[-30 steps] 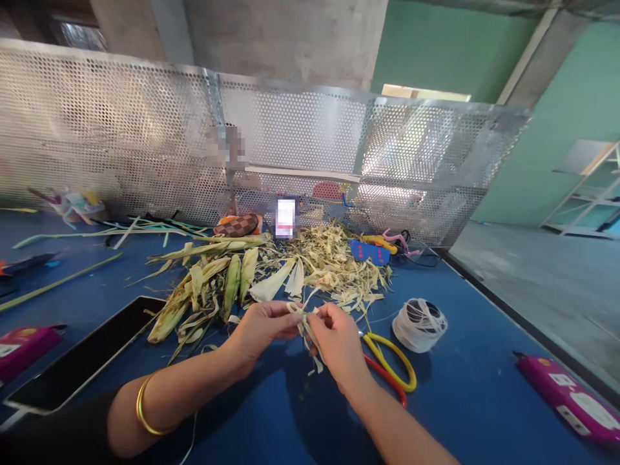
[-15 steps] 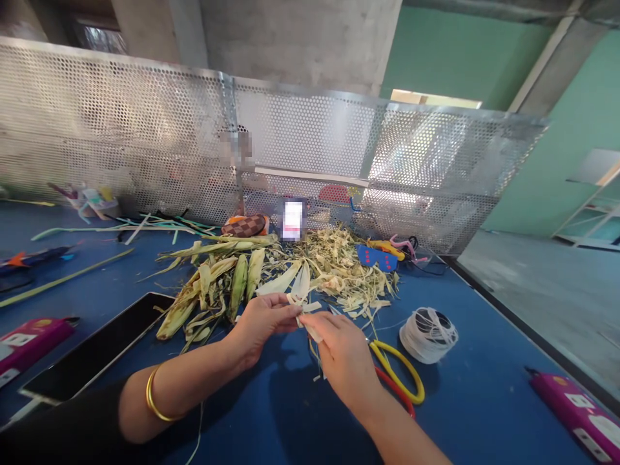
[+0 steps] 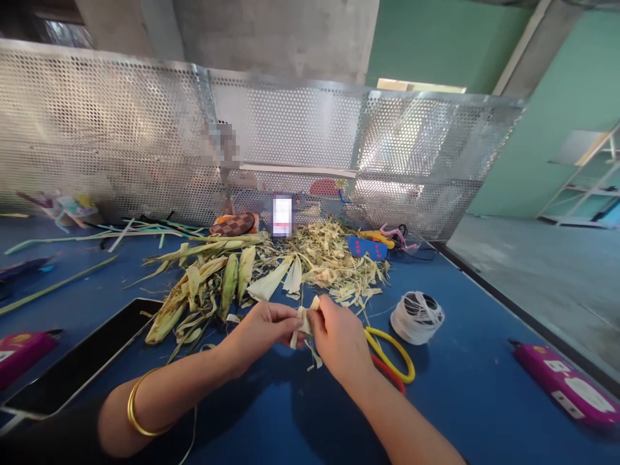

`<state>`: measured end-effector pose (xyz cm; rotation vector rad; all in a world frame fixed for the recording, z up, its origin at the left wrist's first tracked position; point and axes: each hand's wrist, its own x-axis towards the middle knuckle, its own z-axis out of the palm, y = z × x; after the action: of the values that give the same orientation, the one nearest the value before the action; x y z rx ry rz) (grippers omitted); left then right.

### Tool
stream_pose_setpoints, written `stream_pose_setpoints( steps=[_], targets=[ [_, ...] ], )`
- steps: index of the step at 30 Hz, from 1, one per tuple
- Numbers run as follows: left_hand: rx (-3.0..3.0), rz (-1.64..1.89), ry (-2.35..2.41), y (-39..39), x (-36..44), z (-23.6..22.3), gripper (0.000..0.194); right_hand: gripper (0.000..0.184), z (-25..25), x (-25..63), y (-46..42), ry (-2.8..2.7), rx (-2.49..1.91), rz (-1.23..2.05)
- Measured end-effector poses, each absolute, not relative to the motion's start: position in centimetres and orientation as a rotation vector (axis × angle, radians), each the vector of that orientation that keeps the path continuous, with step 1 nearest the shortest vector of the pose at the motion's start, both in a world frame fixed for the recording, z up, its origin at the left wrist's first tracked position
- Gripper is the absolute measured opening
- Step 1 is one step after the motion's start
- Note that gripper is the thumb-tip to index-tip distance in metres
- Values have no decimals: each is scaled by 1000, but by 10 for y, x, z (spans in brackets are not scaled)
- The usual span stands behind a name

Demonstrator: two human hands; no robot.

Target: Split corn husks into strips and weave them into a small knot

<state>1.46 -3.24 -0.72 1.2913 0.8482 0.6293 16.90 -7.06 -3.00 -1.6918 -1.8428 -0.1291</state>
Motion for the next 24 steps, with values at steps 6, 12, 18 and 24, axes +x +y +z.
stream_pose_setpoints(
  steps=[6,12,18,24],
  targets=[
    [1325,649,915,-35,16,-12,21,22,-32,163,-68,-1705,-1692,102],
    [1165,714,974,-26,14,-13,18,17,-10,174,-72,-1578,-1503,636],
    [1130,717,953,-22,13,-16,16,15,0,178,-76,-1501,-1414,694],
    [1156,732,990,-26,15,-14,16,18,-10,169,-73,-1445,-1321,689]
  ],
)
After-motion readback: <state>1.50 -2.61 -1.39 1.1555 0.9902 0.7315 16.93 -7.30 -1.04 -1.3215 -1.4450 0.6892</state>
